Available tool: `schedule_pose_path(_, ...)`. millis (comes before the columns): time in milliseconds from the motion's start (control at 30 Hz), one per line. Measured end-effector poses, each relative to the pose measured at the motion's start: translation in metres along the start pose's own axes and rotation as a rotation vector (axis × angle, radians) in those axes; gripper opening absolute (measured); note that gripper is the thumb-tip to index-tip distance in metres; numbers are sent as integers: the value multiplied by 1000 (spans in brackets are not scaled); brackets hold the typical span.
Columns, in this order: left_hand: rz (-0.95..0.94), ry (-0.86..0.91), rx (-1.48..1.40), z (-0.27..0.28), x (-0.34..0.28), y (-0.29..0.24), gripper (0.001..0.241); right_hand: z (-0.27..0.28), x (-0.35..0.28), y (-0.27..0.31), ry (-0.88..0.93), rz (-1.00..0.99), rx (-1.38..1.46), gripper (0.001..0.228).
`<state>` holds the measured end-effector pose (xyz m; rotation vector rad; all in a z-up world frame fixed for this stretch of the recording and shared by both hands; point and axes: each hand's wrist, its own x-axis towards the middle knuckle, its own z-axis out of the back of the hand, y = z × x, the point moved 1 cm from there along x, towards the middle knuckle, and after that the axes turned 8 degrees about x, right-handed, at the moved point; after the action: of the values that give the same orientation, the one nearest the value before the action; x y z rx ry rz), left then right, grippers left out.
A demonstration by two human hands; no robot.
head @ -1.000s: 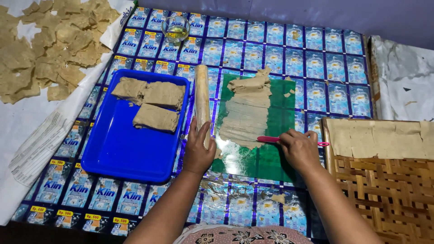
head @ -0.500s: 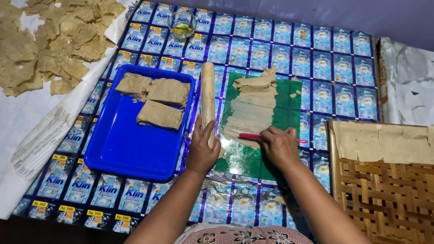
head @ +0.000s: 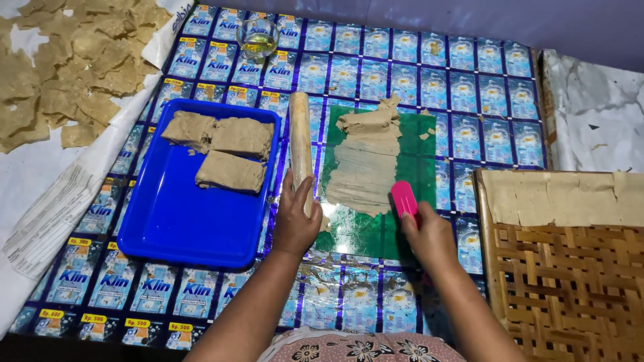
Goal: Flattening and cutting dough into squares using a rolling pin and a plastic scraper.
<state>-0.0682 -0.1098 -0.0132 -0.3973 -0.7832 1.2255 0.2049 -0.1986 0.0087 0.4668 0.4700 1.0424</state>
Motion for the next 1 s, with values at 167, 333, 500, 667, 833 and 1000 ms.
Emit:
schedule_pose_path(167,-22,-16,10,0,-1,-1,51,-19,-36,9,116,-117,-42,31)
schedule_pose_path(333,-40,-40,7,-4,-3,4,51,-37,-47,19,180,-155,-63,31)
schedule_pose_path(500,-37,-28,8,-3,-2,4,52,-45,-46,26,178,-130,-135,31)
schedule_pose_path(667,-43,-36,4,-1,-1,3,52,-45,-43,37,159,-130,-147,30)
schedule_pose_path(833,-26,-13,-12,2,0,1,52,-45,-36,43,143,-139,-157,30)
schedule_pose_path(1000,-25,4,-12,2,2,1,51,-49,-21,38,116,-139,-179,29)
